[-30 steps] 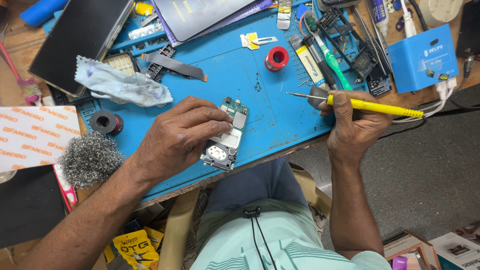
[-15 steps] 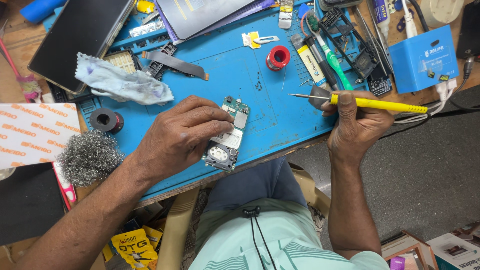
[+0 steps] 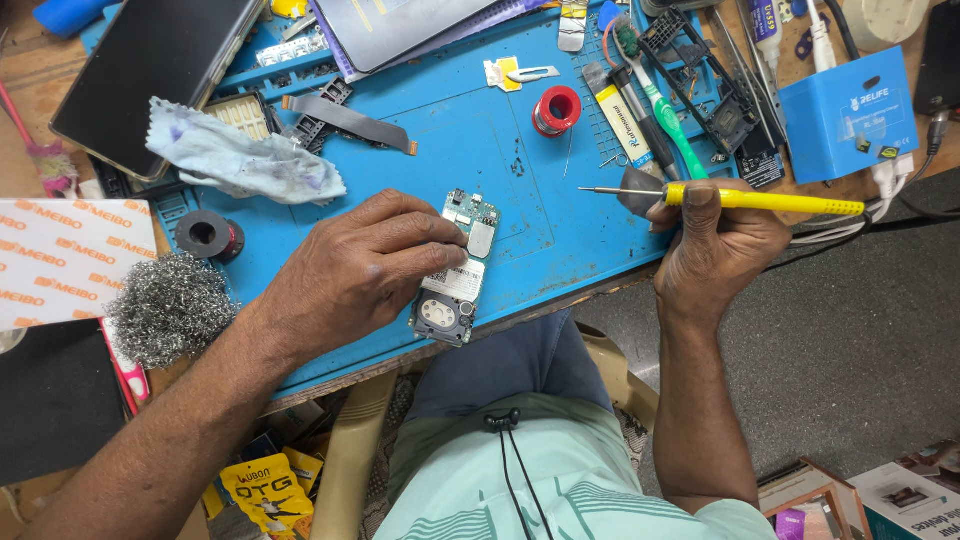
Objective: The person probes a disassembled phone motherboard with multimeter test leads to test it, then uses a soldering iron to solder components on the board, holding the board in one hand while working with the iron in the other.
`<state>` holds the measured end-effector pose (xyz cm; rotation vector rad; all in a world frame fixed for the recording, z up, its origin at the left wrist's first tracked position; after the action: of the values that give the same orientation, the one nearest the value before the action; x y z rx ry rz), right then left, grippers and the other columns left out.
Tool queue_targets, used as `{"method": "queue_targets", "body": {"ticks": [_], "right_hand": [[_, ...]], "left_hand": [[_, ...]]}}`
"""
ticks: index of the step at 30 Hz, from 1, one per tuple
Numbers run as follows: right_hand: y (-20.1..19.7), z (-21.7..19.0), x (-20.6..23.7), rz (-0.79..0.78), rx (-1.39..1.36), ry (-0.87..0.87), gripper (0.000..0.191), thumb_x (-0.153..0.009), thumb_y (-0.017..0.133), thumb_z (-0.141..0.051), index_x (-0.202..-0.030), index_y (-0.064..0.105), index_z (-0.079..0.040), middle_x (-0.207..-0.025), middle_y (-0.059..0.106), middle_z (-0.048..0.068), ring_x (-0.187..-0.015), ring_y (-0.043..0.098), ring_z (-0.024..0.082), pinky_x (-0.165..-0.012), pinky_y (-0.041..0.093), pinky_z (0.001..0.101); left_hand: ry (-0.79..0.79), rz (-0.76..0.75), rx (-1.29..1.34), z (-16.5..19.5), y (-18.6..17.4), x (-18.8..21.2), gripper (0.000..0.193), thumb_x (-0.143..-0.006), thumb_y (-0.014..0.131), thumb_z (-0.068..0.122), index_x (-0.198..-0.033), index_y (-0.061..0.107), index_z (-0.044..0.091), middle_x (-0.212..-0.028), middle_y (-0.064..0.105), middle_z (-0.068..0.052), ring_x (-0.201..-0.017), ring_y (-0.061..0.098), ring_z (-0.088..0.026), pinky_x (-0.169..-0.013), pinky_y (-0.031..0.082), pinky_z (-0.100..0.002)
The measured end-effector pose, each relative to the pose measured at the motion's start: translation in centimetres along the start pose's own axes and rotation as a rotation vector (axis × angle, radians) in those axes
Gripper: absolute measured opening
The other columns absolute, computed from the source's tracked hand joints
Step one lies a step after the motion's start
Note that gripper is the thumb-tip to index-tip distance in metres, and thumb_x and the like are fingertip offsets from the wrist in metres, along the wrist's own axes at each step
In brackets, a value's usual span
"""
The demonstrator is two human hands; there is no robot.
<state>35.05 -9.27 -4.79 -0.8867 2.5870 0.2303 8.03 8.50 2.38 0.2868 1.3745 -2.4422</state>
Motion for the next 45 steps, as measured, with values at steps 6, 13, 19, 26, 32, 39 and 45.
{"method": "queue_targets", "body": {"ticks": [6,13,19,26,32,39,45], "right_hand": [[0.0,0.0,0.0,0.012,0.019,0.001,0.035,-0.106,0.078,-0.032,-0.101,0.07,0.001,-0.077,0.068,0.01,-0.066,0.07,0.017,-0.057,0.056,0.0274],[0.4,-0.7,0.0,0.003,0.022,0.019,0.03,-0.107,0.079,-0.027,-0.107,0.073,0.003,-0.081,0.071,0.011,-0.07,0.069,0.015,-0.063,0.057,0.0266],[0.8,-1.1,0.0,-0.012,0.008,0.018,0.022,-0.107,0.079,-0.018,-0.112,0.073,0.003,-0.087,0.072,0.011,-0.075,0.07,0.015,-0.068,0.058,0.0265],[0.9,-1.2,0.0,-0.034,-0.003,0.008,0.016,-0.107,0.077,-0.013,-0.112,0.073,0.002,-0.093,0.074,0.011,-0.077,0.071,0.015,-0.07,0.06,0.0271],[1.0,-1.3,0.1,-0.036,-0.012,0.008,0.015,-0.106,0.078,-0.009,-0.114,0.073,0.002,-0.097,0.073,0.011,-0.081,0.073,0.015,-0.075,0.063,0.028],[1.0,-1.5,0.2,-0.03,0.007,-0.007,0.015,-0.104,0.078,-0.004,-0.114,0.07,0.003,-0.1,0.073,0.011,-0.083,0.073,0.016,-0.079,0.064,0.0291],[0.6,-1.0,0.4,0.005,0.08,0.056,0.013,-0.107,0.073,0.003,-0.119,0.068,0.002,-0.111,0.071,0.01,-0.092,0.072,0.015,-0.09,0.062,0.0302]], "left_hand": [[0.004,-0.007,-0.025,-0.1,-0.2,0.0,0.032,-0.077,0.077,0.003,-0.109,0.075,0.01,-0.116,0.073,-0.001,-0.114,0.066,-0.021,-0.092,0.06,-0.034],[-0.02,0.01,-0.147,-0.9,-0.7,0.1,0.029,-0.083,0.073,0.003,-0.11,0.076,0.012,-0.119,0.073,-0.002,-0.117,0.066,-0.022,-0.095,0.059,-0.034],[-0.012,-0.039,-0.092,-1.2,-0.7,0.2,0.031,-0.082,0.071,0.001,-0.112,0.076,0.01,-0.122,0.072,-0.004,-0.116,0.066,-0.022,-0.096,0.058,-0.034],[0.011,-0.07,-0.091,-1.3,-0.8,0.3,0.035,-0.08,0.067,-0.005,-0.112,0.075,0.009,-0.124,0.072,-0.005,-0.118,0.065,-0.024,-0.097,0.057,-0.036],[-0.012,-0.033,-0.07,-1.0,-1.0,0.3,0.03,-0.087,0.069,-0.002,-0.113,0.075,0.009,-0.122,0.072,-0.005,-0.117,0.066,-0.023,-0.098,0.057,-0.035],[0.037,0.061,-0.103,-0.8,-1.4,0.7,0.024,-0.088,0.073,0.003,-0.112,0.075,0.006,-0.118,0.073,-0.005,-0.116,0.066,-0.025,-0.097,0.057,-0.037],[0.2,0.101,-0.168,-1.1,-0.9,1.0,0.04,-0.073,0.081,0.015,-0.11,0.07,0.005,-0.118,0.069,-0.008,-0.106,0.066,-0.029,-0.092,0.056,-0.04]]}}
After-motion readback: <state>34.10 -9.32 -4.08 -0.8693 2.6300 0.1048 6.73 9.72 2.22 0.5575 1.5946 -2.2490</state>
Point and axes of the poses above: each hand's wrist, its own x-axis away from the middle knuckle, its own y-axis out of the palm, z = x × y, the point moved 4 cm from there along -x, towards the middle knuckle
